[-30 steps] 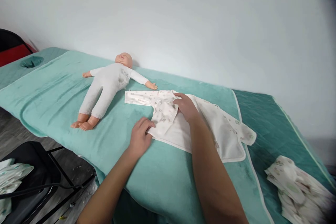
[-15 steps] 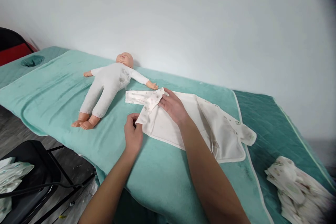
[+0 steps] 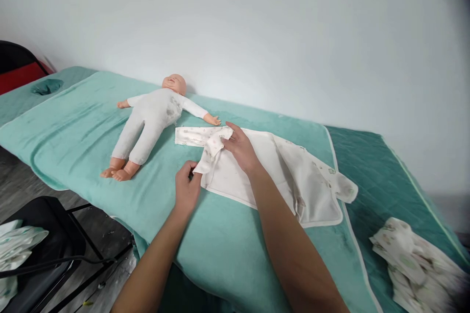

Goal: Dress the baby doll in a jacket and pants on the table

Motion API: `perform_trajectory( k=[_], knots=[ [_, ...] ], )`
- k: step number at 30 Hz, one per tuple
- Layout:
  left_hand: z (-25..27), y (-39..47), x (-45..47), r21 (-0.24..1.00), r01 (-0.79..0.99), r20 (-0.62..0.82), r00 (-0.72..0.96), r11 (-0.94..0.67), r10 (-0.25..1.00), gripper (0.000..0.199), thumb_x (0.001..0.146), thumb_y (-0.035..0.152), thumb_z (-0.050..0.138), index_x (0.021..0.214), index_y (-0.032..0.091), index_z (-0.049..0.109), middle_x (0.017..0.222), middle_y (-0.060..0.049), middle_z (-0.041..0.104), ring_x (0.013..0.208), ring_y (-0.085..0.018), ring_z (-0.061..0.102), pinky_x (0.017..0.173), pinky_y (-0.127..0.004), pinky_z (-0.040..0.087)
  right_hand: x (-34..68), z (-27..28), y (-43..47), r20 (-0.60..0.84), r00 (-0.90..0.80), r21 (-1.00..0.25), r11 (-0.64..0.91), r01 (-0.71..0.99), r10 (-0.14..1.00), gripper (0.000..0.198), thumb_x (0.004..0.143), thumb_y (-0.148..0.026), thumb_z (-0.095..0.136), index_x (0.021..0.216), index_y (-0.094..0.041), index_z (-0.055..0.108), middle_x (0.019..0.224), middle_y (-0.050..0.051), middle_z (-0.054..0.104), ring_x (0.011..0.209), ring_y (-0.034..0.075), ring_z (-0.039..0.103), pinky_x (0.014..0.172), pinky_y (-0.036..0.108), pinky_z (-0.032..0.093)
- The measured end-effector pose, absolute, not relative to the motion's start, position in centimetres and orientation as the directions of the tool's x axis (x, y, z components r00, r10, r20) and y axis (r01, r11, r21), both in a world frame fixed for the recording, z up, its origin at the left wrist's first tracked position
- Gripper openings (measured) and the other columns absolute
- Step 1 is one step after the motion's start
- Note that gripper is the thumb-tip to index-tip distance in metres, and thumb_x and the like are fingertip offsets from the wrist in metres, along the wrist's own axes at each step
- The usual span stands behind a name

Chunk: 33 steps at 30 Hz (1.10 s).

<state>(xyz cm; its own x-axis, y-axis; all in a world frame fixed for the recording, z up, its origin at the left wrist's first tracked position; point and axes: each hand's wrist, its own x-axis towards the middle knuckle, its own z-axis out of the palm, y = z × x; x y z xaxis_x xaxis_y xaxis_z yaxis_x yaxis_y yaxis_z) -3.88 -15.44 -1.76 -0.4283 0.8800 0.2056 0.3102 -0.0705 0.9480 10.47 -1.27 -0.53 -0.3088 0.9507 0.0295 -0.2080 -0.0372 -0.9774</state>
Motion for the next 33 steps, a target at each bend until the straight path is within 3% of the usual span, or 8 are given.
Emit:
perform_trajectory(
  k=[4, 8, 12, 16, 23, 27, 30, 33],
  knots=[
    [-2.0, -15.6, -3.8, 0.868, 0.448, 0.347, -0.231, -0.217, 0.909, 0.019, 0.09, 0.026, 0.055, 0.072, 0.019, 0.055, 0.071, 0.001, 0.055, 0.068, -0.013, 0.05, 0.064, -0.025, 0.038, 10.9, -0.7, -0.9, -0.022, -0.181, -0.996, -0.037, -0.08, 0.983, 0.043, 0.073, -0.041, 0.071, 0.113, -0.024, 0.068, 0.085, 0.0, 0.067, 0.073, 0.017, 0.062, 0.066, 0.03, 0.053],
    [-2.2, -15.5, -2.9, 0.513, 0.729, 0.59, 0.085, -0.454, 0.803, 0.014, 0.095, 0.024, 0.053, 0.083, 0.019, 0.059, 0.078, -0.003, 0.063, 0.074, -0.016, 0.055, 0.069, -0.03, 0.038, 12.4, -1.2, 0.3, -0.047, 0.058, -0.991, -0.054, 0.122, 0.997, 0.037, 0.073, -0.04, 0.066, 0.106, -0.023, 0.068, 0.063, -0.005, 0.052, 0.054, 0.013, 0.047, 0.054, 0.026, 0.04],
    [-2.0, -15.5, -1.6, 0.136, 0.819, 0.594, 0.383, -0.557, 0.707, 0.014, 0.098, 0.023, 0.05, 0.093, 0.018, 0.062, 0.081, -0.004, 0.065, 0.077, -0.018, 0.055, 0.069, -0.034, 0.033, 14.3, -1.6, 1.3, -0.046, 0.128, -0.927, -0.09, 0.363, 0.991, 0.043, 0.073, -0.037, 0.065, 0.114, -0.023, 0.064, 0.072, -0.003, 0.057, 0.058, 0.014, 0.051, 0.058, 0.028, 0.041],
    [-1.6, -15.4, -0.4, 0.019, 0.815, 0.527, 0.484, -0.579, 0.698, 0.015, 0.1, 0.023, 0.047, 0.098, 0.018, 0.061, 0.083, -0.003, 0.063, 0.08, -0.019, 0.055, 0.07, -0.035, 0.034, 15.3, -1.5, 1.3, 0.013, 0.125, -0.804, -0.064, 0.591, 0.992, 0.045, 0.077, -0.033, 0.06, 0.121, -0.024, 0.06, 0.091, 0.002, 0.065, 0.073, 0.018, 0.058, 0.066, 0.03, 0.043],
    [-0.4, -15.6, 1.4, 0.013, 0.841, 0.344, 0.504, -0.541, 0.792, 0.027, 0.096, 0.018, 0.05, 0.122, 0.021, 0.055, 0.103, -0.005, 0.063, 0.092, -0.022, 0.057, 0.074, -0.036, 0.039, 15.8, -1.1, 1.1, 0.032, 0.088, -0.698, -0.041, 0.715, 0.996, 0.042, 0.083, -0.035, 0.056, 0.123, -0.023, 0.059, 0.091, 0.004, 0.068, 0.086, 0.024, 0.061, 0.074, 0.033, 0.043],
    [-0.8, -15.4, 2.4, 0.087, 0.868, 0.31, 0.443, -0.489, 0.841, 0.011, 0.098, 0.028, 0.052, 0.1, 0.02, 0.059, 0.094, -0.005, 0.064, 0.089, -0.023, 0.06, 0.071, -0.036, 0.04, 16.5, -1.0, 1.3, -0.011, 0.084, -0.702, -0.067, 0.709, 0.996, 0.038, 0.081, -0.036, 0.058, 0.117, -0.024, 0.062, 0.084, 0.003, 0.068, 0.081, 0.023, 0.061, 0.072, 0.033, 0.043],
    [-1.3, -15.3, 2.5, 0.301, 0.876, 0.359, 0.262, -0.376, 0.896, 0.027, 0.104, 0.035, 0.041, 0.088, 0.02, 0.057, 0.085, -0.004, 0.065, 0.078, -0.019, 0.061, 0.066, -0.033, 0.039, 16.6, -0.9, 1.3, -0.031, 0.081, -0.798, -0.073, 0.598, 0.996, 0.035, 0.08, -0.036, 0.059, 0.112, -0.024, 0.064, 0.081, 0.001, 0.068, 0.074, 0.02, 0.062, 0.069, 0.032, 0.045],
    [-1.7, -15.3, 1.7, 0.657, 0.73, 0.343, -0.066, -0.189, 0.937, 0.03, 0.104, 0.039, 0.038, 0.087, 0.021, 0.056, 0.075, -0.001, 0.061, 0.067, -0.015, 0.057, 0.062, -0.029, 0.038, 15.6, -0.5, 1.0, -0.043, 0.017, -0.961, -0.046, 0.271, 0.999, 0.039, 0.078, -0.043, 0.064, 0.113, -0.024, 0.064, 0.087, 0.001, 0.07, 0.076, 0.019, 0.065, 0.069, 0.032, 0.05]
  ],
)
